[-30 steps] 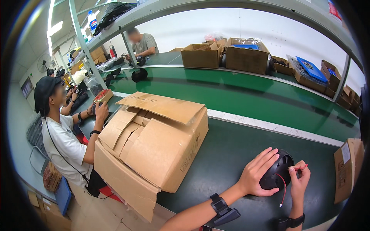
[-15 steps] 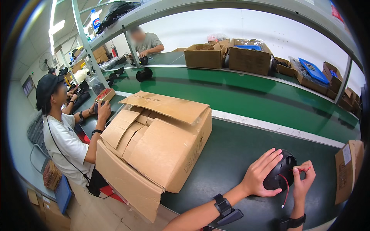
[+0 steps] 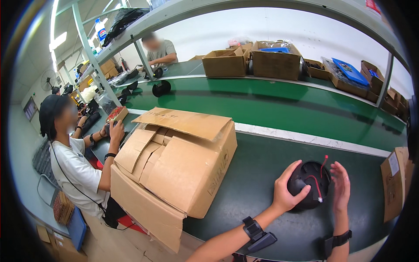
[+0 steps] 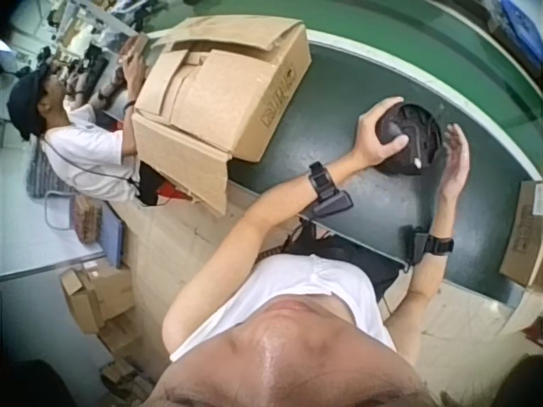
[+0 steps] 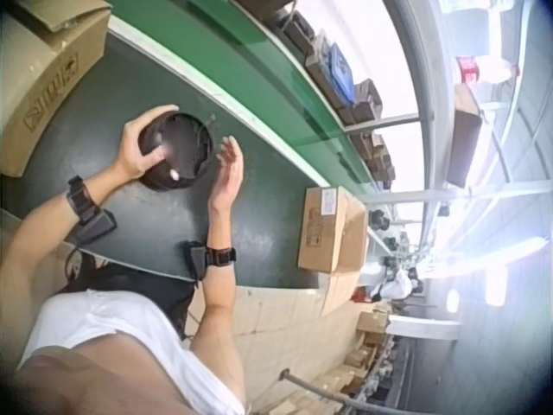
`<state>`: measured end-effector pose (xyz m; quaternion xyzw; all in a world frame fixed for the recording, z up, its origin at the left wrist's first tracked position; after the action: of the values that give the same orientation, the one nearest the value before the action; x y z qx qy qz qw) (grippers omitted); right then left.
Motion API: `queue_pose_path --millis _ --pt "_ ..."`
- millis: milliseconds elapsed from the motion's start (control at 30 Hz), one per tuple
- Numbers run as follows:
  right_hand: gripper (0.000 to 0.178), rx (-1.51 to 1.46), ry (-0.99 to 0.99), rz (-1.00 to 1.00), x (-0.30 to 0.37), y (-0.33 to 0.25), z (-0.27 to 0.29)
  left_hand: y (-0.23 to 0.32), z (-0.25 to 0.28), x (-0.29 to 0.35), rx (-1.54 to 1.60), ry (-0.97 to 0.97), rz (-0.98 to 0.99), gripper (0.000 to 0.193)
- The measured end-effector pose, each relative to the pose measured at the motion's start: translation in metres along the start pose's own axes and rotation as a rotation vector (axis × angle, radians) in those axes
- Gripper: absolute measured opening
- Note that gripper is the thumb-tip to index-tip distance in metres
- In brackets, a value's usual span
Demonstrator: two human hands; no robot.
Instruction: The person is seen assembling black plastic housings and wiring components on a factory assembly line.
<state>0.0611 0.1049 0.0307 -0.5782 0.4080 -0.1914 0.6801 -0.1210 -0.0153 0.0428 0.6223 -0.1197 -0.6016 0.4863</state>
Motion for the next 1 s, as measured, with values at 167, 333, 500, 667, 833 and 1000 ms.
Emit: queue_pose_path --millis 167,333,500,667,833,1000 --pt "0.068 -0.485 -0.14 -0.159 0.011 0.036 -0.025 -0.018 -0.025 0.009 0.403 -0.07 0.119 0.057" --pt "0.071 -0.465 -0.048 -0.079 0.007 0.012 -0.041 -0.019 -0.023 0.012 0.418 -0.039 0.121 0.054" --pt "0.066 -0.423 -0.084 -0.059 0.01 0.024 -0.028 -0.018 -0.028 0.01 0.439 -0.122 0.127 0.063" --pt "0.062 -0.356 -0.06 -0.019 0.009 0.023 -0.024 -0.01 -0.02 0.005 0.388 -0.075 0.039 0.057" --pt "0.061 -0.21 -0.138 0.163 0.005 -0.012 -0.037 0.009 -0.013 0.001 0.29 -0.121 -0.14 0.065" --pt "0.06 -0.304 -0.104 0.1 0.007 0.026 -0.021 -0.016 -0.022 0.004 0.329 -0.133 0.077 0.064"
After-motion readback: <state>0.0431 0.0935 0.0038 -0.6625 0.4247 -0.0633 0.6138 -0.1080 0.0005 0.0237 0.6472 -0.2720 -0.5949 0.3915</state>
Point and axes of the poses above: each hand's wrist, its own x-axis away from the middle knuckle, its own z-axis out of the back of the hand, y = z × x, the point moved 8 cm from there along -x, towards the middle knuckle, and after that the axes turned 14 degrees about -y, right-handed, at the moved point
